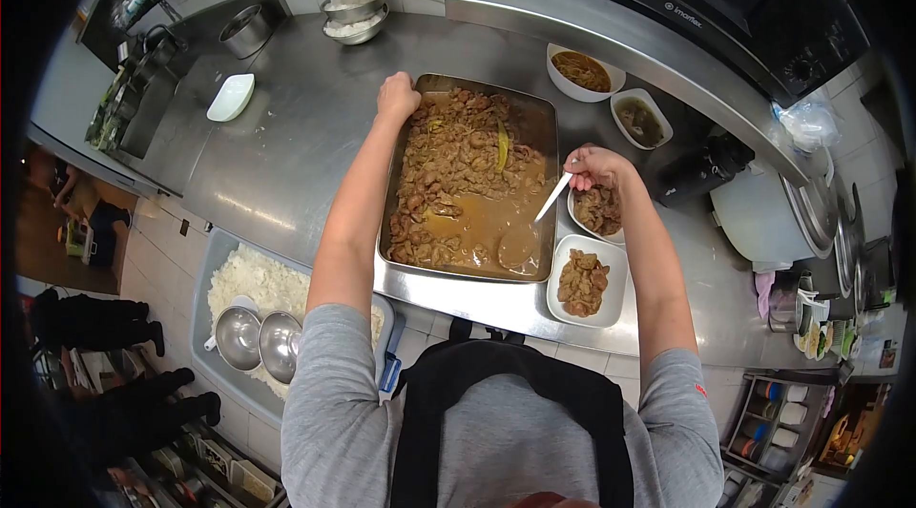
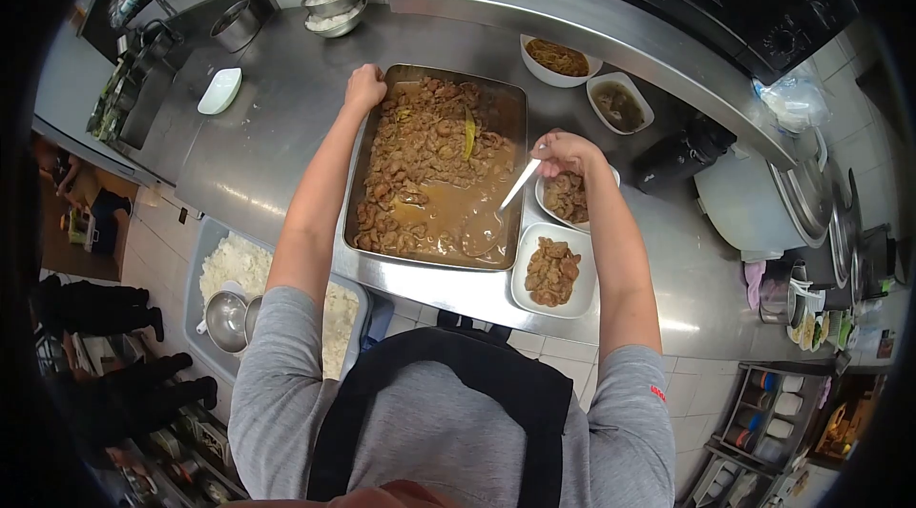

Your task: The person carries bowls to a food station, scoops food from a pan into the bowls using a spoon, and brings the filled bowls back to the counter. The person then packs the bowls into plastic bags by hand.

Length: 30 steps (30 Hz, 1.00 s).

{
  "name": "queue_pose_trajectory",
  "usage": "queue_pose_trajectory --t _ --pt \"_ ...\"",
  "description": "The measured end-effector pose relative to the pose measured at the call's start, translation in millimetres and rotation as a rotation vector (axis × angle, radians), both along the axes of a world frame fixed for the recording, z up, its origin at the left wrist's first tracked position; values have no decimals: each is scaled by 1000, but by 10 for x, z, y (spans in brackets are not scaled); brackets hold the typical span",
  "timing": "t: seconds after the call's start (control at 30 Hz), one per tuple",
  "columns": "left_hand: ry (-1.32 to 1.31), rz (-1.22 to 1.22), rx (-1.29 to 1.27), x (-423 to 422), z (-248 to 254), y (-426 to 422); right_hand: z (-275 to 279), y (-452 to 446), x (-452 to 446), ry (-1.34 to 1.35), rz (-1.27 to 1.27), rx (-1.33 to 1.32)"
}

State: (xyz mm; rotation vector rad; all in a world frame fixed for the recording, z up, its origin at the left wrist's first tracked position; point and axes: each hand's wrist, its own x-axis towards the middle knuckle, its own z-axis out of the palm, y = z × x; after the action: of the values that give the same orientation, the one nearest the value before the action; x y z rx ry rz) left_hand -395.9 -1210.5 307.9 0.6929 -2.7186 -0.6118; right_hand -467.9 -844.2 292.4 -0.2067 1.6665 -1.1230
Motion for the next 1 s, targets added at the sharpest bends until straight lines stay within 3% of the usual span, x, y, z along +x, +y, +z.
queue_pose_trajectory --t 0.4,0.83,1.0 --pt "-46 22 86 -72 -348 -1 342 202 -98 86 -184 40" --pt "-246 -28 64 -388 -130 366 546 669 -67 118 -361 -1" --pt "-178 -4 30 -360 33 324 625 998 49 102 -544 20"
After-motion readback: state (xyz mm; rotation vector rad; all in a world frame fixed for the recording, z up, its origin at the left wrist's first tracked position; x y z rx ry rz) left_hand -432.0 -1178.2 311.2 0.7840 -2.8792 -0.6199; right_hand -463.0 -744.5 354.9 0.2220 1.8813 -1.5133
